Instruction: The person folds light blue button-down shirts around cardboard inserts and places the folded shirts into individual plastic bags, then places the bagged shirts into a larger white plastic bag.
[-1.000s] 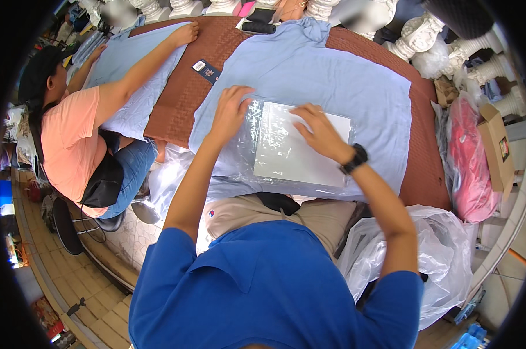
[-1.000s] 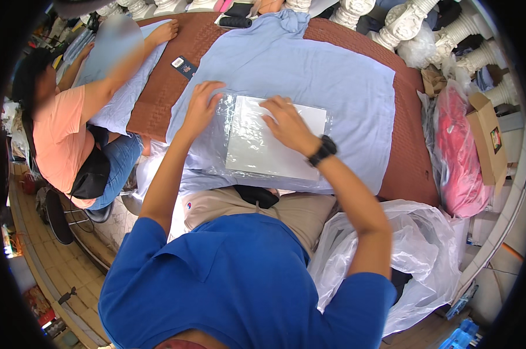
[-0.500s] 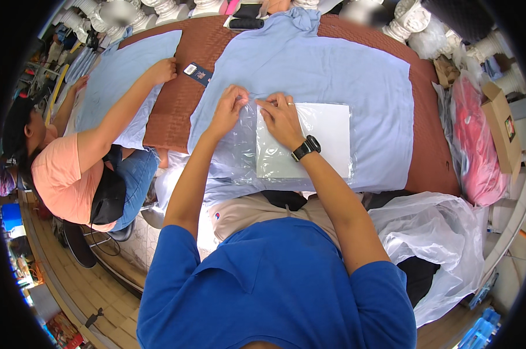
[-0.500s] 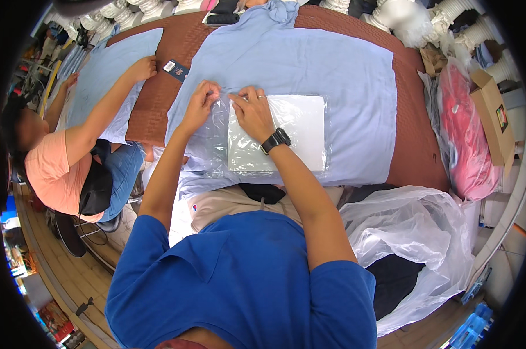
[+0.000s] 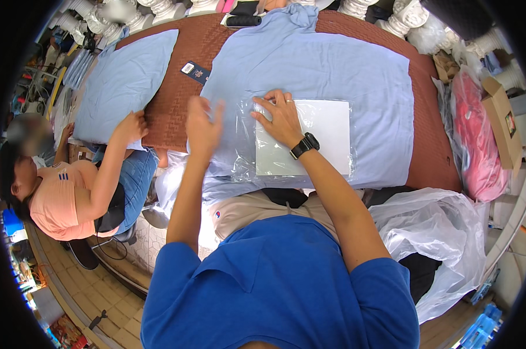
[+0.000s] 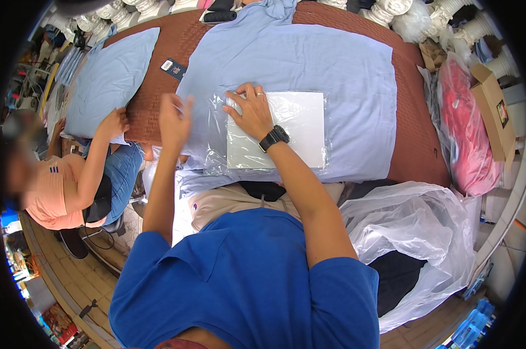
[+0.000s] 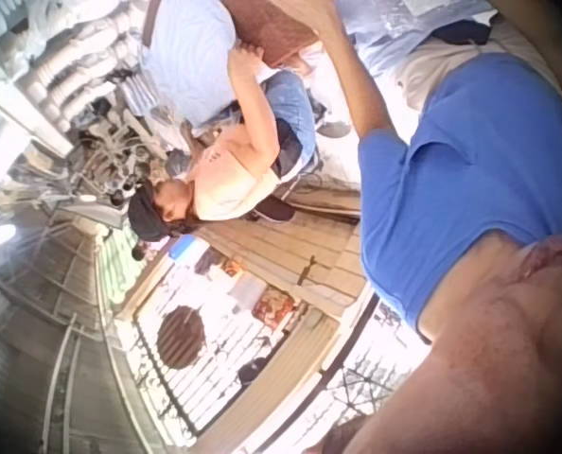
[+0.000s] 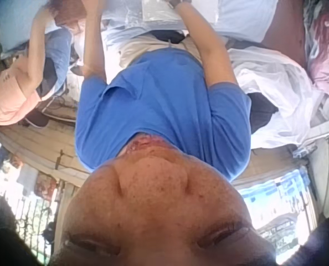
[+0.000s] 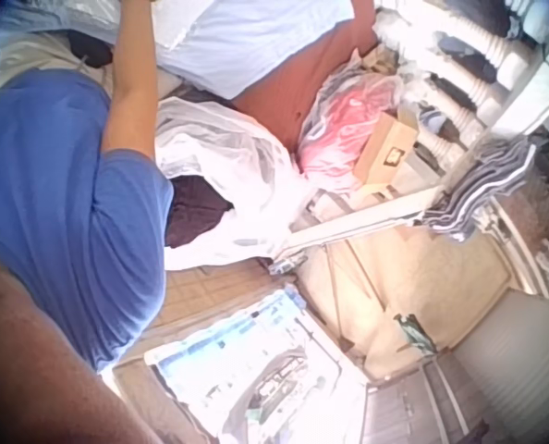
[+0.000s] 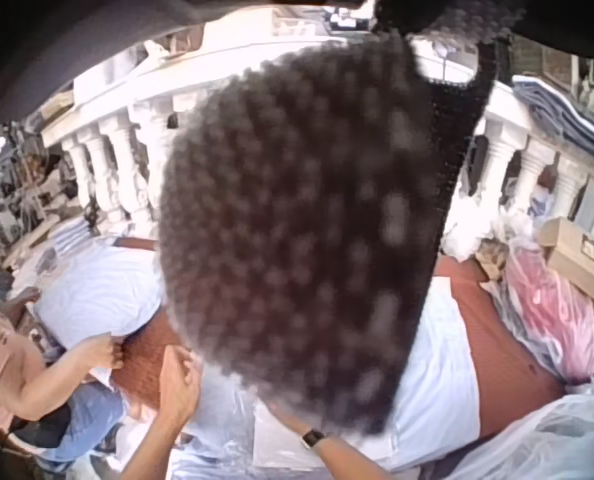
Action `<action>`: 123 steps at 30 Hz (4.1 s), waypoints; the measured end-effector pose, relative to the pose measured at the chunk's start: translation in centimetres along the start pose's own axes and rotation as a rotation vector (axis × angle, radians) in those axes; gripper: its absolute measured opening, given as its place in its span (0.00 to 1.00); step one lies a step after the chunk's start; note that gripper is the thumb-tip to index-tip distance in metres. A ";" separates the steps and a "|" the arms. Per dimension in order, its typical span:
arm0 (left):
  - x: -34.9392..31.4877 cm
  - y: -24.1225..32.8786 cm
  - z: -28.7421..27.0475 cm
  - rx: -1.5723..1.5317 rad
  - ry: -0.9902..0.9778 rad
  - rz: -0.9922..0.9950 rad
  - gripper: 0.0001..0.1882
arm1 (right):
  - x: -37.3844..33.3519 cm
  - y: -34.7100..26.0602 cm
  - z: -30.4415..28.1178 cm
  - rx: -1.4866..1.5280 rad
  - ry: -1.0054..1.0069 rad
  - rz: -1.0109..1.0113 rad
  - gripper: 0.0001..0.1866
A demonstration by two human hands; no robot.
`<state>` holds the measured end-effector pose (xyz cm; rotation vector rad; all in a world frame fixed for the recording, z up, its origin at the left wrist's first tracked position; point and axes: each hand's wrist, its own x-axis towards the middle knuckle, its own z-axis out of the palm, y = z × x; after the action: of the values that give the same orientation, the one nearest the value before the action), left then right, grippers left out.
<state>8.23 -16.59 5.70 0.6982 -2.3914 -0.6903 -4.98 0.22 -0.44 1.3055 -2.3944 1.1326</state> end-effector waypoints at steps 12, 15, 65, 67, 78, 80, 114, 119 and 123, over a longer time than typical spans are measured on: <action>-3.3 0.0 2.0 0.113 -0.158 -0.159 0.22 | -0.2 0.1 0.3 -0.021 0.015 -0.018 0.19; -3.0 -1.6 -0.7 -0.084 -0.309 -0.401 0.26 | -0.2 -0.1 0.4 -0.035 0.027 -0.010 0.18; -9.9 2.0 1.3 0.398 -0.177 -0.091 0.15 | -0.4 0.3 0.8 -0.089 0.054 -0.048 0.18; -10.1 1.8 0.8 0.390 -0.157 -0.071 0.14 | -0.4 0.2 0.7 -0.095 0.042 -0.043 0.18; -10.3 -1.9 -1.4 0.025 -0.190 -0.235 0.18 | -0.5 0.2 0.7 -0.073 0.048 -0.045 0.18; -10.0 -2.9 -1.7 0.081 -0.174 -0.170 0.19 | -0.5 0.4 0.7 -0.081 0.042 -0.054 0.19; -5.7 1.7 4.0 -0.743 -0.498 -0.561 0.16 | -5.7 12.9 -16.9 0.296 -0.144 0.872 0.16; -4.0 3.6 5.0 -0.673 -0.716 -0.430 0.15 | -5.3 8.5 -21.0 0.181 0.115 0.718 0.13; -3.9 10.5 0.6 -0.916 -0.710 -0.297 0.14 | -5.1 1.3 -29.2 -0.234 0.490 0.415 0.13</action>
<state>7.23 -6.32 10.18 0.4209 -2.1273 -2.2564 -8.38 24.29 16.50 0.4008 -2.3657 1.0640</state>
